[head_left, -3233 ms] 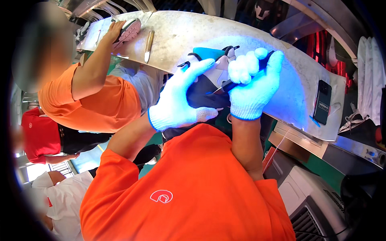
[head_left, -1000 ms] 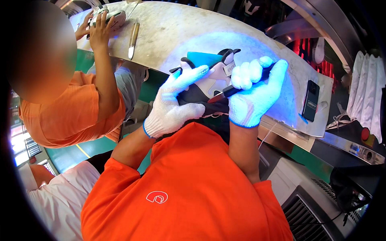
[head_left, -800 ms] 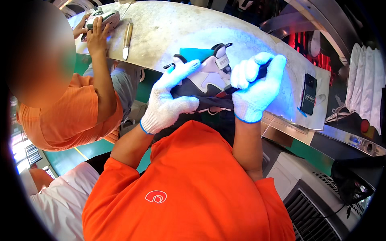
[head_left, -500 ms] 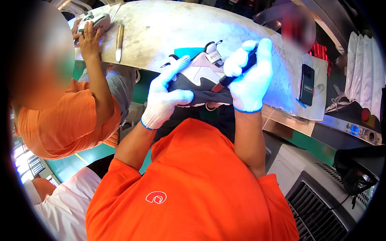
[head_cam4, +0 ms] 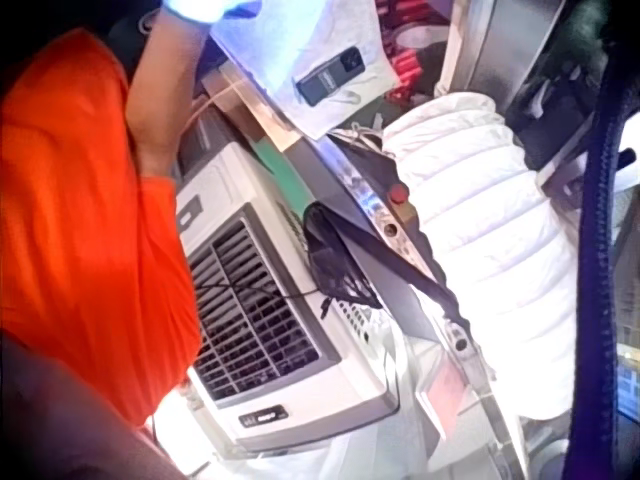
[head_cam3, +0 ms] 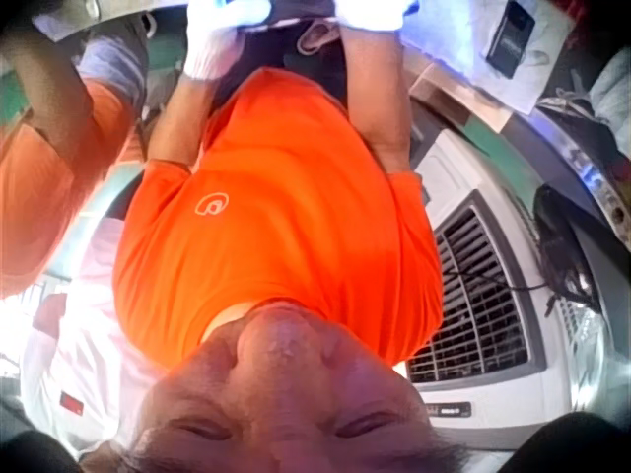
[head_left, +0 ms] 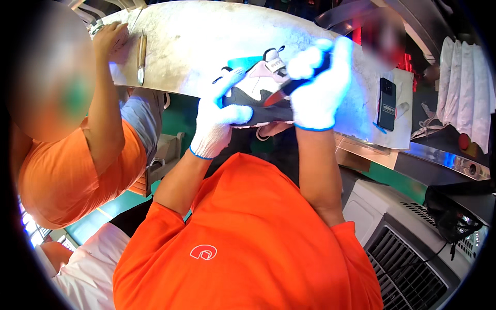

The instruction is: The person uses a small black tool to scrape and clean the sole and sides of a sneaker on a workbench. They repeatedly rotate the shoe to access different areas, then place it on a conveyor belt and pick up another shoe to continue the process.

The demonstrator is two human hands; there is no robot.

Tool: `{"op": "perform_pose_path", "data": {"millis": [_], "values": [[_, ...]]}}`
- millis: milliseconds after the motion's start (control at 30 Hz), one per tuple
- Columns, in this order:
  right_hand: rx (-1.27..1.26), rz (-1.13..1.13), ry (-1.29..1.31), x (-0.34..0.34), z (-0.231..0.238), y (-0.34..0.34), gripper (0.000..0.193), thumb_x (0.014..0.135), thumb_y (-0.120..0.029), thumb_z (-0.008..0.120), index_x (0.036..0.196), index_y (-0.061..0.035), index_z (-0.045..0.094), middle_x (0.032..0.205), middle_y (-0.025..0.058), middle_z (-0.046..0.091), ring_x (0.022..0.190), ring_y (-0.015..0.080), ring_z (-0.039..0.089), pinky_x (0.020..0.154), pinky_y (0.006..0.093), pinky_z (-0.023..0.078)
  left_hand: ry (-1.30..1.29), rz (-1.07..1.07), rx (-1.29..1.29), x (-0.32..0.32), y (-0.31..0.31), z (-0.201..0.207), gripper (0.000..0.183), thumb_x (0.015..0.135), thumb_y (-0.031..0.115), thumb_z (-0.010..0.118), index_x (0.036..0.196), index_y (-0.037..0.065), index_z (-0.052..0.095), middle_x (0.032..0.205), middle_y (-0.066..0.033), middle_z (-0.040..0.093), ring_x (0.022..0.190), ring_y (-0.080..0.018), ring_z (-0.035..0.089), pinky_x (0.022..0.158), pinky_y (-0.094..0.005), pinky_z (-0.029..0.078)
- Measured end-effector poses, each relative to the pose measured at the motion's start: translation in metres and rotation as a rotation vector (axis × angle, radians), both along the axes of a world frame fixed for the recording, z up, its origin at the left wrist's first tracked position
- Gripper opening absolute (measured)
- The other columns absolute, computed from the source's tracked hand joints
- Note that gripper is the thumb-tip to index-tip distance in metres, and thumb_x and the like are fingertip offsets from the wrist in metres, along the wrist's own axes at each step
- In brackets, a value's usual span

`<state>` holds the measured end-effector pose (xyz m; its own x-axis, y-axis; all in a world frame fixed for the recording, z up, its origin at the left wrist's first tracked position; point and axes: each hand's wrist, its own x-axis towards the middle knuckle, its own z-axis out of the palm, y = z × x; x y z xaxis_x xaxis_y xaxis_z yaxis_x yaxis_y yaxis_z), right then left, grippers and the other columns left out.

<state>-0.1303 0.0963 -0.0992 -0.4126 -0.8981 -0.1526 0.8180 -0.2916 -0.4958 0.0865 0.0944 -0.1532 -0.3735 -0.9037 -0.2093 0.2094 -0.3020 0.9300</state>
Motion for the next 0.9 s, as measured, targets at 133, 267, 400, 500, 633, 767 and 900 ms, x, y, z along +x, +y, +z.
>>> {"op": "perform_pose_path", "data": {"millis": [133, 267, 400, 500, 633, 767, 900], "values": [[0.049, -0.004, 0.085, -0.014, 0.012, 0.000, 0.042, 0.114, -0.053, 0.063, 0.096, -0.0148, 0.065, 0.070, 0.0008, 0.060, 0.055, 0.0154, 0.054, 0.048, 0.0325, 0.044, -0.116, -0.065, -0.176, -0.014, -0.029, -0.007, 0.099, 0.061, 0.016, 0.089, 0.155, -0.002, 0.065, 0.151, -0.0101, 0.060, 0.142, -0.0258, 0.054, 0.120, -0.0364, 0.046], [0.149, -0.248, 0.343, 0.002, 0.009, -0.012, 0.034, 0.112, -0.039, 0.069, 0.097, -0.0091, 0.065, 0.067, 0.0015, 0.058, 0.051, 0.0135, 0.052, 0.046, 0.0313, 0.042, -0.085, -0.122, -0.201, -0.017, -0.040, -0.009, 0.100, 0.062, 0.023, 0.090, 0.155, -0.001, 0.066, 0.149, -0.0110, 0.061, 0.139, -0.0260, 0.055, 0.120, -0.0367, 0.044], [0.193, -0.291, 0.486, 0.002, 0.015, -0.020, 0.026, 0.112, -0.027, 0.070, 0.097, -0.0059, 0.067, 0.065, 0.0026, 0.060, 0.048, 0.0123, 0.054, 0.045, 0.0289, 0.044, -0.174, -0.166, -0.228, -0.017, -0.043, -0.014, 0.101, 0.063, 0.025, 0.089, 0.156, -0.002, 0.064, 0.146, -0.0115, 0.062, 0.139, -0.0263, 0.056, 0.121, -0.0377, 0.044], [0.212, -0.058, 0.889, -0.039, 0.053, 0.003, 0.023, 0.110, -0.027, 0.073, 0.101, -0.0048, 0.072, 0.069, 0.0046, 0.067, 0.049, 0.0107, 0.056, 0.047, 0.0278, 0.045, -0.172, -0.160, -0.335, -0.014, -0.049, -0.021, 0.100, 0.060, 0.025, 0.090, 0.154, 0.000, 0.068, 0.130, -0.0078, 0.062, 0.116, -0.0224, 0.055, 0.108, -0.0351, 0.047], [0.395, 0.602, 2.175, -0.066, 0.075, 0.028, 0.068, 0.095, -0.056, 0.080, 0.132, 0.0008, 0.076, 0.110, 0.0205, 0.081, 0.097, 0.0353, 0.078, 0.092, 0.0446, 0.061, -0.043, -0.192, -0.279, -0.015, -0.048, -0.021, 0.104, 0.065, 0.033, 0.093, 0.159, 0.001, 0.063, 0.150, -0.0136, 0.063, 0.140, -0.0295, 0.057, 0.122, -0.0416, 0.045], [0.431, 0.653, 2.402, -0.060, 0.052, 0.037, 0.074, 0.085, -0.061, 0.082, 0.125, 0.0011, 0.077, 0.107, 0.0246, 0.079, 0.102, 0.0428, 0.075, 0.092, 0.0504, 0.058, -0.295, -0.266, -0.461, -0.015, -0.058, -0.006, 0.113, 0.066, 0.035, 0.095, 0.166, 0.001, 0.053, 0.164, -0.0187, 0.057, 0.151, -0.0346, 0.053, 0.127, -0.0465, 0.042], [0.414, 0.740, 2.342, -0.061, 0.050, 0.033, 0.069, 0.088, -0.058, 0.080, 0.122, 0.0011, 0.077, 0.101, 0.0241, 0.078, 0.098, 0.0427, 0.075, 0.091, 0.0516, 0.058, -0.385, -0.263, -0.437, -0.025, -0.053, 0.008, 0.109, 0.065, 0.033, 0.098, 0.161, 0.000, 0.058, 0.159, -0.0176, 0.060, 0.147, -0.0345, 0.056, 0.125, -0.0459, 0.043]]}}
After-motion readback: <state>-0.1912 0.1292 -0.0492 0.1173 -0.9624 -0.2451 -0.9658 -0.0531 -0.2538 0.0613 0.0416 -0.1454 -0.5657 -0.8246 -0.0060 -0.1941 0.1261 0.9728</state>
